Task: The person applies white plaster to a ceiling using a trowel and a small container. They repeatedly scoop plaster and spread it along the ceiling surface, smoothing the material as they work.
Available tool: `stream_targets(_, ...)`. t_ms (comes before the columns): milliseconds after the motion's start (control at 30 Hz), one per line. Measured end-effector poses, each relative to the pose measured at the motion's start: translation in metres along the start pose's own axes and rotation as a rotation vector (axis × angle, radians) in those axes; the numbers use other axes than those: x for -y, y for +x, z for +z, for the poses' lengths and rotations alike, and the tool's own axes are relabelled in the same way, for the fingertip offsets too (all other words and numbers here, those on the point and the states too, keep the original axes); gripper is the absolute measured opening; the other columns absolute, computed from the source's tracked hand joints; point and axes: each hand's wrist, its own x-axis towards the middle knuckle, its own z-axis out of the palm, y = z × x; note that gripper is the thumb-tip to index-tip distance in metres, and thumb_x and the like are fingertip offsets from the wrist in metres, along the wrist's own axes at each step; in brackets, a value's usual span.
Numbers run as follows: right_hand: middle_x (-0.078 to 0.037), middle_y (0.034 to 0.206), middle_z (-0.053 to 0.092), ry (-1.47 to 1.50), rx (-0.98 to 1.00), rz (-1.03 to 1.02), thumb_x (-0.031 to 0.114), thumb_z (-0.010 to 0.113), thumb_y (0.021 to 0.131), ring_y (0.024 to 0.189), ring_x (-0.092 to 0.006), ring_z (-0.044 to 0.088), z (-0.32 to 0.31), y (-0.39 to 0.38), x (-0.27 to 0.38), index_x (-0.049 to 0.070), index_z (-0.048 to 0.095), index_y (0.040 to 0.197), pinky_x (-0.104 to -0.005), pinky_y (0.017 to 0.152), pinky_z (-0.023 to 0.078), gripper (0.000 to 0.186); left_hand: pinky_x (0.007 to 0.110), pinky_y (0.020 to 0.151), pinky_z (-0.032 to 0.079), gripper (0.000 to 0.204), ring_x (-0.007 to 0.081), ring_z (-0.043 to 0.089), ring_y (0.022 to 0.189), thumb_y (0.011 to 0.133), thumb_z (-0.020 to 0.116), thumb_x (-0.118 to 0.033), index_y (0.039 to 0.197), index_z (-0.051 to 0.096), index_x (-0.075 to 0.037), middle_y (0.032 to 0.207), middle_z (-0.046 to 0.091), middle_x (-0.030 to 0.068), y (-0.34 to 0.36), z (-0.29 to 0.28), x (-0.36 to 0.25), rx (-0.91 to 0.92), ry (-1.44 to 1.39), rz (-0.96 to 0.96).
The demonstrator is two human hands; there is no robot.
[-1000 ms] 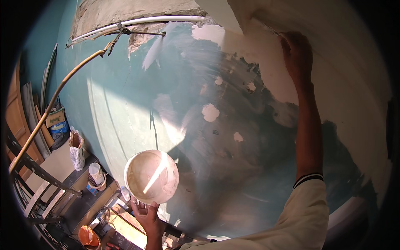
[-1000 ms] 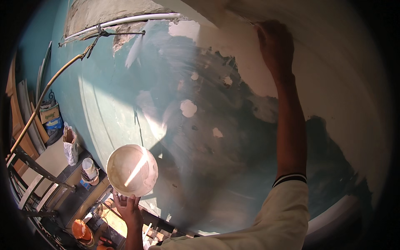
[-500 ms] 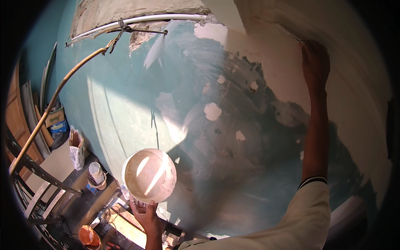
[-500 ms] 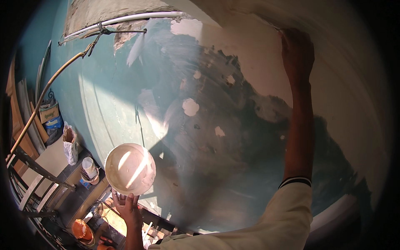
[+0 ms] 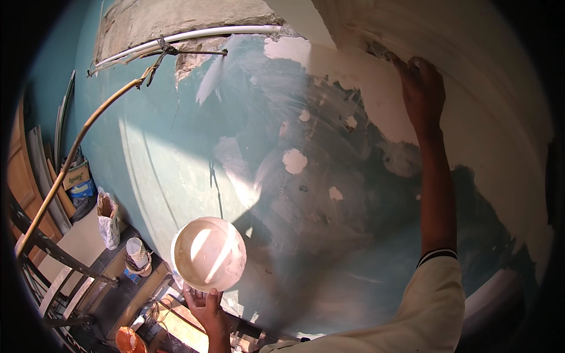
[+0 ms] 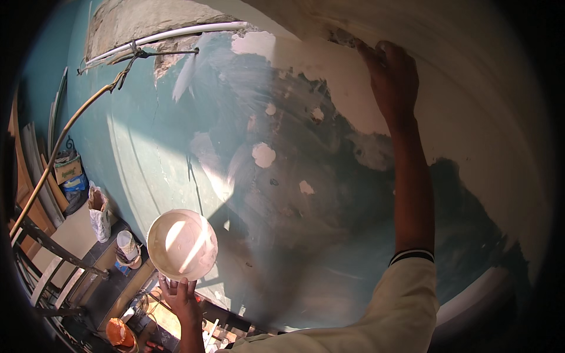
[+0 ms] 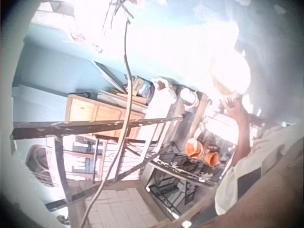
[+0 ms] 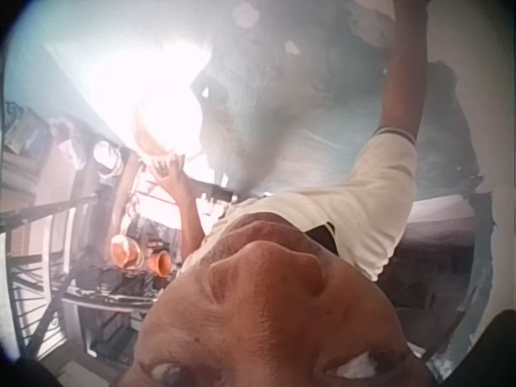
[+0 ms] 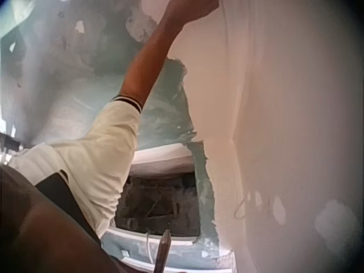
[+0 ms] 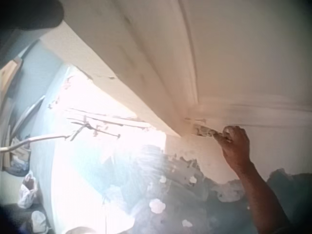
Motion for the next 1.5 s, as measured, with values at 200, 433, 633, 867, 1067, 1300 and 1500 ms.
stream_targets(200,-0.004,0.113,0.066,0.082,0.047,-0.035,0.003,0.072,0.093,0.107,-0.0256,0.066,-0.011,-0.006,-0.024,0.024,0.077,0.128,-0.0417,0.094,0.053,0.041,0.049,0.111,0.053,0.088,0.0353,0.050,0.143,0.095,0.065,0.004,0.168,0.016,0.000,0.160,0.040,0.0209,0.001,0.002,-0.003,-0.052,-0.051,-0.013)
stream_targets(433,-0.008,0.101,0.068,0.195,-0.025,-0.101,0.004,0.074,0.093,0.099,-0.0284,0.068,-0.012,0.001,-0.059,0.016,0.078,0.123,-0.0418,0.090,0.053,0.032,0.051,0.113,0.052,0.088,0.0361,0.051,0.142,0.095,0.064,0.005,0.168,0.015,-0.001,0.160,0.042,0.0220,0.002,0.006,-0.004,-0.049,-0.063,-0.011)
stream_targets(633,-0.007,0.098,0.066,0.296,0.021,-0.065,0.004,0.075,0.092,0.093,-0.0285,0.066,0.000,0.014,-0.049,0.015,0.078,0.121,-0.0435,0.086,0.053,0.031,0.051,0.115,0.052,0.090,0.0364,0.053,0.142,0.098,0.067,-0.005,0.169,0.011,-0.001,0.159,0.043,0.0237,0.003,0.004,0.003,0.012,-0.008,0.010)
stream_targets(867,-0.005,0.098,0.066,0.206,0.016,-0.072,0.005,0.076,0.091,0.095,-0.0262,0.066,0.001,0.013,-0.051,0.017,0.078,0.124,-0.0426,0.085,0.051,0.034,0.051,0.115,0.052,0.091,0.0361,0.053,0.142,0.098,0.068,-0.005,0.169,0.012,-0.002,0.158,0.044,0.0236,0.001,0.001,0.007,-0.018,-0.007,-0.002)
stream_targets(1067,-0.005,0.100,0.067,0.226,-0.021,-0.065,0.004,0.076,0.091,0.097,-0.0254,0.066,0.004,0.012,-0.050,0.017,0.079,0.122,-0.0406,0.085,0.052,0.033,0.051,0.115,0.052,0.090,0.0360,0.053,0.142,0.098,0.068,-0.005,0.169,0.013,-0.002,0.157,0.045,0.0237,0.003,0.000,0.006,-0.034,-0.011,0.013)
stream_targets(1300,-0.006,0.102,0.069,0.382,-0.034,-0.004,0.006,0.075,0.095,0.096,-0.0261,0.067,0.009,0.016,-0.034,0.015,0.079,0.122,-0.0407,0.086,0.054,0.028,0.051,0.113,0.054,0.091,0.0358,0.054,0.141,0.097,0.068,-0.004,0.169,0.013,-0.002,0.157,0.045,0.0232,0.004,0.000,0.004,-0.027,0.003,-0.006)
stream_targets(1500,-0.007,0.103,0.071,0.345,-0.041,-0.080,0.010,0.074,0.097,0.097,-0.0277,0.067,0.022,0.032,-0.021,0.011,0.076,0.119,-0.0423,0.085,0.055,0.022,0.051,0.112,0.055,0.090,0.0358,0.055,0.140,0.097,0.067,-0.003,0.169,0.013,-0.002,0.155,0.047,0.0224,0.005,-0.004,0.007,-0.032,-0.007,-0.008)
